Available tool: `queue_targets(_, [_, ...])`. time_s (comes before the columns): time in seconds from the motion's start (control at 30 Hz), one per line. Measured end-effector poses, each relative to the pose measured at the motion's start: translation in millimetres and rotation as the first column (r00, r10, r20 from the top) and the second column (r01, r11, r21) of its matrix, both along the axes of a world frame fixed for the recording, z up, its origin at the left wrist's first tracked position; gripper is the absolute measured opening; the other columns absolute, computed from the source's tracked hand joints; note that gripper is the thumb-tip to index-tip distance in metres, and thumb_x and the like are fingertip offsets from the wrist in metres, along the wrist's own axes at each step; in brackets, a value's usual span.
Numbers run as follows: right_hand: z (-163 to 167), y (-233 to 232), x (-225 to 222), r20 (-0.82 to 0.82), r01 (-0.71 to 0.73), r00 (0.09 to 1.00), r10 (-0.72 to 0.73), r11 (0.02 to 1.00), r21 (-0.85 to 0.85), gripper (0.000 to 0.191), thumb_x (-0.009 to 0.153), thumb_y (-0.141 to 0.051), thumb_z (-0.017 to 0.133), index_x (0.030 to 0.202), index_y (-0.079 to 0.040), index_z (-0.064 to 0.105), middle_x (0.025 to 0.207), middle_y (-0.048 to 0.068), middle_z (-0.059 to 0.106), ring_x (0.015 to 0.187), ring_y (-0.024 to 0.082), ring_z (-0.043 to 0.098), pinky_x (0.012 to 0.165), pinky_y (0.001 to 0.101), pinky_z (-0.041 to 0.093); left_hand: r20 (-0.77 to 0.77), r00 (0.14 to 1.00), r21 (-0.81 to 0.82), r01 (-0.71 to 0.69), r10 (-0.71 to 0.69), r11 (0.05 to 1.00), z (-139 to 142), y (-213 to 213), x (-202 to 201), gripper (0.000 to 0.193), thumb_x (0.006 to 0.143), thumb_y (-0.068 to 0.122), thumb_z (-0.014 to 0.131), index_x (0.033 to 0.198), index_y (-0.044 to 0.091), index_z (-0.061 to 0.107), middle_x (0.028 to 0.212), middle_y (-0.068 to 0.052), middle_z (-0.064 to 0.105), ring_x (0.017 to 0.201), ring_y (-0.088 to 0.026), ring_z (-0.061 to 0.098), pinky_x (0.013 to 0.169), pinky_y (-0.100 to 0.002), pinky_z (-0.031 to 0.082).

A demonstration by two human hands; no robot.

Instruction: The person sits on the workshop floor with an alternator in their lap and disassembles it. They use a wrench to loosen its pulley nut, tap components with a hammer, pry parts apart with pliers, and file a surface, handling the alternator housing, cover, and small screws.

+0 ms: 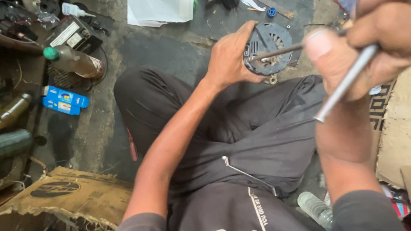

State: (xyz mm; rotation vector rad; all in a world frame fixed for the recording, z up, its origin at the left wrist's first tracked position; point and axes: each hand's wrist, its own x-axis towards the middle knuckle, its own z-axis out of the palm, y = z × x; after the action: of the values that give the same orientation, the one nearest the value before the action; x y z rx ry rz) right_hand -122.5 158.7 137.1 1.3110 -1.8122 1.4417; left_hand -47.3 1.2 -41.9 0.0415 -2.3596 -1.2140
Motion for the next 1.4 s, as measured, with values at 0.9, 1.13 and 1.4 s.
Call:
queue_targets(0.9, [70.5, 36.0, 7.1, -0.018, 0.042, 0.999, -0.044, 0.638, 0.769, 0.044, 0.113, -0.024, 0.039, 0.074, -0.003, 0.041, 0.057, 0.008, 0.035, 0.05, 0.02, 0.029, 0.057, 0.0376, 0.027, -0.106, 0.994, 0.032, -0.015, 0.019, 0.999, 3.6, 0.5, 5.1, 0.12, 0.052, 0.053, 0.099, 0.143, -0.002, 0.043, 0.136, -0.023, 0.06, 0.118, -0.04, 0.063, 0.102, -0.047, 0.049])
queue_targets(1.13, [-21.0, -3.2, 9.8, 0.562, -0.053, 0.802, 0.204, 0.961, -0.272, 0.05, 0.114, -0.028, 0.03, 0.071, -0.005, 0.039, 0.052, 0.008, 0.033, 0.046, 0.02, 0.027, 0.056, 0.0388, 0.026, -0.135, 0.99, 0.038, -0.041, 0.046, 0.998, 3.3, 3.9, 7.6, 0.121, 0.053, 0.054, 0.099, 0.144, -0.003, 0.042, 0.139, -0.025, 0.058, 0.123, -0.04, 0.061, 0.105, -0.046, 0.049])
queue_targets(1.4, [12.0, 10.2, -52.1, 0.819, -0.196, -0.034, 0.572, 0.8, -0.567, 0.055, 0.116, -0.033, 0.022, 0.069, -0.01, 0.037, 0.044, 0.003, 0.03, 0.04, 0.016, 0.024, 0.056, 0.0371, 0.028, -0.084, 0.996, 0.042, -0.025, 0.029, 0.999, 8.5, 2.6, 9.8, 0.124, 0.052, 0.057, 0.098, 0.145, -0.002, 0.041, 0.139, -0.024, 0.058, 0.125, -0.039, 0.061, 0.106, -0.046, 0.048])
